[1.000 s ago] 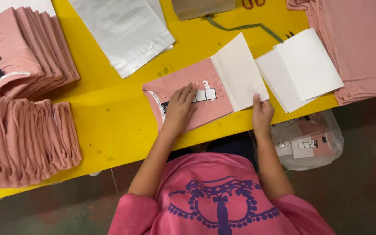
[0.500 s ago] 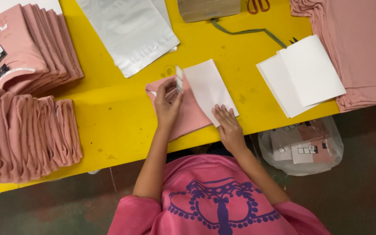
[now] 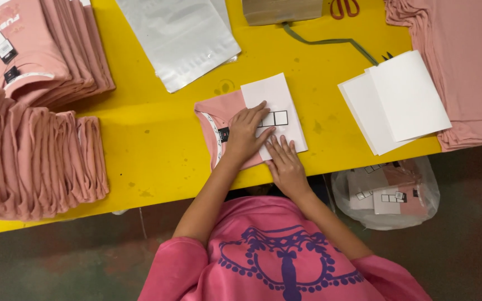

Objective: Folding t-shirts around cardboard inserts and placing them into clear plastic bags for retail packaging.

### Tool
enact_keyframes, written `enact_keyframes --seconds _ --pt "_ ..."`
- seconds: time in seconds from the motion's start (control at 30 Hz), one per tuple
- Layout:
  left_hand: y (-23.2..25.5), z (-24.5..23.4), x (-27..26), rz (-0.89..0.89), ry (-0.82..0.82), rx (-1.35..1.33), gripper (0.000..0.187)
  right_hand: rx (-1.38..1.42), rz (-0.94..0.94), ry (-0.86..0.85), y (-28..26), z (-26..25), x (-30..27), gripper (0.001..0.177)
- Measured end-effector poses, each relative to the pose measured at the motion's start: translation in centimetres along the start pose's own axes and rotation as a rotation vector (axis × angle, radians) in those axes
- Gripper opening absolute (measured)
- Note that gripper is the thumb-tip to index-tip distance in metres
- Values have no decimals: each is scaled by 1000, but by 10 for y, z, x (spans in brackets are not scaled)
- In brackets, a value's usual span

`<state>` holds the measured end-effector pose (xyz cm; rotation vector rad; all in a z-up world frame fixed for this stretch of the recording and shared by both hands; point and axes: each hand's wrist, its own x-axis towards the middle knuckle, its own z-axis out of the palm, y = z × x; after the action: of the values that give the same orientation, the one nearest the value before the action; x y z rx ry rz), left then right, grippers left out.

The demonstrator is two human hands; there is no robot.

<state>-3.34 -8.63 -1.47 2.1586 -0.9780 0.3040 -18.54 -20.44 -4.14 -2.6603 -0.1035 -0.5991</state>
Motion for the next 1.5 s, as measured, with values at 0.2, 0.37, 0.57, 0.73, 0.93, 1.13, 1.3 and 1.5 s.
enact_keyframes --seconds 0.2,0.37,0.57,0.73,0.93,1.13,1.3,1.5 --pt "-20 24 -7 4 54 190 45 17 -9 -2 0 -3 0 46" --pt "-18 23 0 -69 78 132 37 5 -36 1 -2 -5 0 48" --pt "-112 -19 46 -322 273 238 26 -48 -79 18 1 -4 -3 50" --pt "-217 -49 58 -511 337 329 29 -48 -73 40 5 0 -3 48" --pt "-223 -77 76 -420 169 315 33 -45 -51 42 -1 -3 -2 47" --pt "-225 -73 79 -358 182 161 24 -58 -25 44 0 2 -3 45" --pt "-260 -66 92 -304 245 386 20 -46 -14 18 -3 -1 0 45" --pt "-272 -68 126 -372 350 475 24 -68 -9 22 -7 -3 2 45"
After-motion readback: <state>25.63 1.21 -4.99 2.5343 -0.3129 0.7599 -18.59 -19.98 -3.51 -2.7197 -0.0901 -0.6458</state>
